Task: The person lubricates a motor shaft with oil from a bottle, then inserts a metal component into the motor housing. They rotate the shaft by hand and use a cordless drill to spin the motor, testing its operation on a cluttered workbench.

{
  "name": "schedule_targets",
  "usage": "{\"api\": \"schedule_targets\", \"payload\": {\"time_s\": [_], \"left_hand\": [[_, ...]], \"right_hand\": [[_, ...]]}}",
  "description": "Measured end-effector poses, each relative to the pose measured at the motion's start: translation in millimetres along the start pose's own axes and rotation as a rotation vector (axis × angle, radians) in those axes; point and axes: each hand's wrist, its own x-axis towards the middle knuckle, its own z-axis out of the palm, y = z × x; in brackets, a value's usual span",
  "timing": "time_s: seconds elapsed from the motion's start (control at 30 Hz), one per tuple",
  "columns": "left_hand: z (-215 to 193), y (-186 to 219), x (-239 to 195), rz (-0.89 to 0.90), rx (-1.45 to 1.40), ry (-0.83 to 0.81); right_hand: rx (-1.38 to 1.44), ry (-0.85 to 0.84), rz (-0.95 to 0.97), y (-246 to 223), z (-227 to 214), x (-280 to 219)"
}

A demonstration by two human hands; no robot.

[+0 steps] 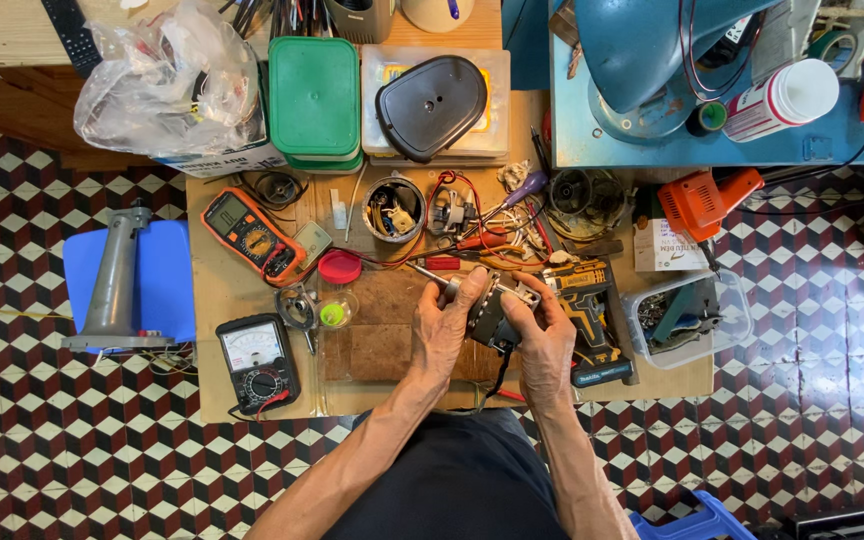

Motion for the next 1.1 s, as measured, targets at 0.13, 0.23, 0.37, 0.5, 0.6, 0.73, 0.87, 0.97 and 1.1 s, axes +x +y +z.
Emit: {"api": "schedule_targets", "payload": {"time_s": [0.13, 0.23, 0.37, 0.5, 0.6, 0.73, 0.87, 0.97, 1.1], "left_hand": [[-3.2, -1.1, 0.7, 0.043, 0.044, -0.043], [-5.6, -0.9, 1.1, 0.009, 0.031, -0.048], [-5.5, -0.5, 4.0, -0.051, 0.049, -0.022], [-5.7, 2.1, 2.5, 0.0, 0.039, -0.036], [-5.4, 2.9, 2.6, 0.008, 0.034, -0.046], [-6.0, 1.3, 5.4, -0.019, 0.051, -0.038], [-6.1, -3.0, 6.0, -0.021, 0.053, -0.042], [-6.0, -6.5, 4.8, 0.012, 0.082, -0.044], [-3.5, -9.1, 3.2, -0.023, 0.145, -0.046]], "right_hand": [[0.092, -0.004, 0.057, -4.8, 1.0, 4.2], [0.009, 0.013, 0.068, -7.6, 1.0, 3.6], [-0.063, 0.007, 0.006, -6.3, 0.8, -0.8], [0.054, 0.018, 0.055, -5.8, 1.8, 3.4], [0.073, 0.036, 0.099, -5.1, 1.1, 5.9], [0.076, 0.048, 0.131, -2.0, 1.6, 6.5], [0.078, 0.03, 0.101, 1.4, 1.6, 6.8], [0.054, 0.027, 0.092, 3.0, 1.5, 7.2], [0.03, 0.028, 0.134, 1.4, -0.7, 8.2]]}}
